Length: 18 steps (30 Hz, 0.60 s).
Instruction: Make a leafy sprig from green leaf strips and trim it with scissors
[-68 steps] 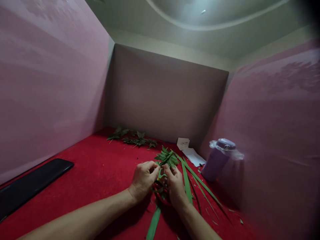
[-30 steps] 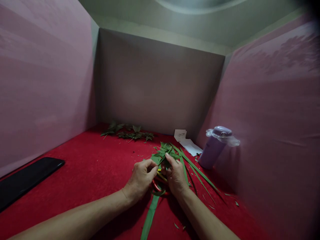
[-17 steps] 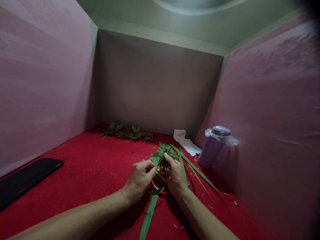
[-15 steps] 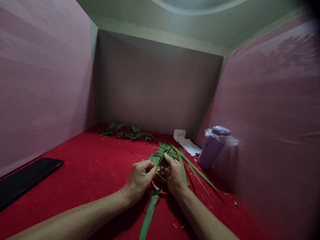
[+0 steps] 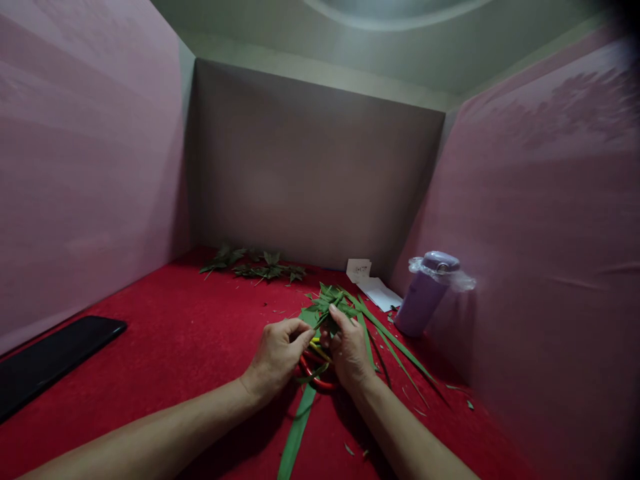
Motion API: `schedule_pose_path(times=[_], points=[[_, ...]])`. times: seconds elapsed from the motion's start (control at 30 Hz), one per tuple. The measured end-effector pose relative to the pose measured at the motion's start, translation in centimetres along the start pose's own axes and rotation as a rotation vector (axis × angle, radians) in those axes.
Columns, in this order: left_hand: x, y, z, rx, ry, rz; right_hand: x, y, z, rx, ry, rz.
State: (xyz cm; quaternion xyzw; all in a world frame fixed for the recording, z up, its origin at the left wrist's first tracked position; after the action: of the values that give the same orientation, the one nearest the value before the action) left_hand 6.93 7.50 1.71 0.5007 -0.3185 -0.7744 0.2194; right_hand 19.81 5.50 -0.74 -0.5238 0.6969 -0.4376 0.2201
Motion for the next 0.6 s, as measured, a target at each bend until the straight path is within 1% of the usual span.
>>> schedule_pose_path(times=[0.13,0.23,0.33,0.4,0.5,0.57,0.6], points=[[-0.2,0.6,-0.1,0.056,-0.016,-0.011,0.0,-0.4,0.1,0.004,0.002,0.023],[-0.1,0.6,-0.3,0.127,-0.018,0.039,0.0,-0.5,0.2,0.015,0.002,0.033],[-0.2,0.4,-0.4,0.159,-0.066,0.076,-0.2,-0.6,0.5,0.030,0.011,0.043],[-0.4,0.4,0.0,0.092,-0.090,0.056,-0.3,-0.6,0.8,0.035,0.026,0.051],[-1.1,0.5,1.4,-0.024,-0.050,0.033,-0.5,-0.8,1.0,0.038,0.057,0.067],[-1.4,0.3,1.8,0.014,-0.023,0.079,-0.6,-0.8,1.0,0.048,0.068,0.082],[-1.4,0.1,1.7,0.070,-0.017,0.133,-0.6,-0.8,1.0,0.055,0.072,0.090]])
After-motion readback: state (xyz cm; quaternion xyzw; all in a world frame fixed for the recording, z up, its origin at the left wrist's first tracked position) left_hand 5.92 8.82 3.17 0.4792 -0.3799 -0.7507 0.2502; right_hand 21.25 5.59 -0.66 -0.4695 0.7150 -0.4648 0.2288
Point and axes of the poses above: each hand's wrist, its own x-axis away from the middle knuckle, its own z-axis out of the back of the hand, y = z × x, the point moved 8 cm from there along -x, towards the middle knuckle, and after that the axes turned 15 degrees about -z, right-handed, at the moved point
